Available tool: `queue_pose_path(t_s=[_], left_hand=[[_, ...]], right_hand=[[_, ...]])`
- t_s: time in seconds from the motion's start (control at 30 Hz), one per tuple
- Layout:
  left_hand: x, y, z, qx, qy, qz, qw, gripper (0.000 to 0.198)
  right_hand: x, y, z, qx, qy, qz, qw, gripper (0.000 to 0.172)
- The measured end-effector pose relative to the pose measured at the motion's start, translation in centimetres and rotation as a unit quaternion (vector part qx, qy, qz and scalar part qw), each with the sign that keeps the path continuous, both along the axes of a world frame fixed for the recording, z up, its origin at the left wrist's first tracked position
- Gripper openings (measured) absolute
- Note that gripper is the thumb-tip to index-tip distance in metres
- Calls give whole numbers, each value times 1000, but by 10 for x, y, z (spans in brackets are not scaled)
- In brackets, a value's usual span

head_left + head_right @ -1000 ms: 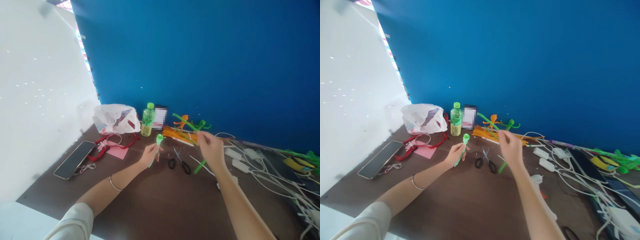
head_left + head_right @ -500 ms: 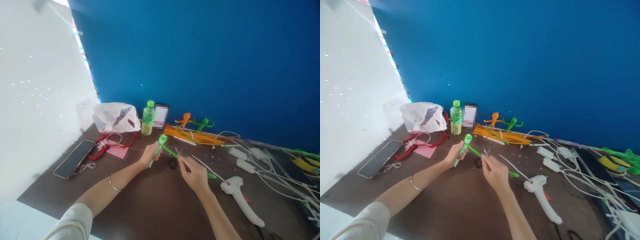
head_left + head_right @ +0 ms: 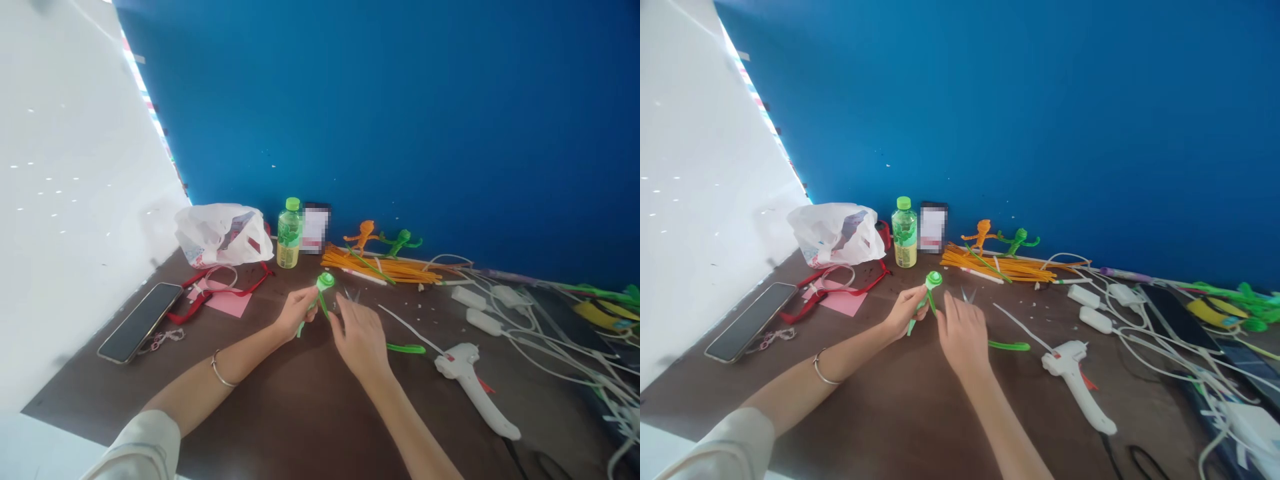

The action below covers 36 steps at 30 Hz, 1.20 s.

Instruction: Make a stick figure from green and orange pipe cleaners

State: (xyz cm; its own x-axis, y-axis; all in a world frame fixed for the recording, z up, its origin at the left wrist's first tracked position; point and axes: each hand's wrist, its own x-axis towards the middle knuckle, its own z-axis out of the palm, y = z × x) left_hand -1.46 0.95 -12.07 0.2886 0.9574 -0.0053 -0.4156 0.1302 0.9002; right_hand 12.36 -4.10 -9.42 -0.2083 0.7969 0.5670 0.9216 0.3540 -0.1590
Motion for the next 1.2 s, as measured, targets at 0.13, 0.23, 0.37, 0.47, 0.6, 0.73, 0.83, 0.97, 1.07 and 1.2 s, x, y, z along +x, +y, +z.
queue_pose_path(t_s=[0.13, 0.23, 0.37, 0.47, 0.6, 0.73, 0.83, 0.97, 1.07, 1.2], left_hand=[[1, -2, -3, -5, 13, 16, 1000, 39], [1, -1, -4, -7, 15, 20, 1000, 41], [-1, -1, -2, -10, -12, 14, 1000, 40], [-1, -2, 0, -23, -34, 6, 999, 37], [0, -2, 1, -23, -37, -5, 999, 36], [1, -2, 2, -1, -16, -7, 1000, 40], [0, -2, 3, 8, -14, -24, 1000, 41], [-1, -2, 3, 10, -24, -44, 999, 37], [-1, -3, 2, 4, -29, -51, 998, 36], [0, -3, 2, -17, -45, -60, 997, 36]], right_hand=[[-24, 6, 2, -96, 165, 42, 981, 28], [-28, 12, 1, -143, 257, 39, 955, 18], [-25, 15, 0, -136, 264, 36, 954, 14], [-22, 14, 1, -119, 270, 31, 955, 18], [-22, 14, 3, -104, 269, 24, 957, 22], [-20, 15, 5, -79, 254, 23, 964, 21], [-18, 15, 6, -57, 250, 26, 966, 18], [-18, 15, 7, -49, 245, 23, 968, 17], [-18, 13, 7, -43, 244, 21, 969, 18], [-18, 12, 6, -48, 245, 28, 968, 19]])
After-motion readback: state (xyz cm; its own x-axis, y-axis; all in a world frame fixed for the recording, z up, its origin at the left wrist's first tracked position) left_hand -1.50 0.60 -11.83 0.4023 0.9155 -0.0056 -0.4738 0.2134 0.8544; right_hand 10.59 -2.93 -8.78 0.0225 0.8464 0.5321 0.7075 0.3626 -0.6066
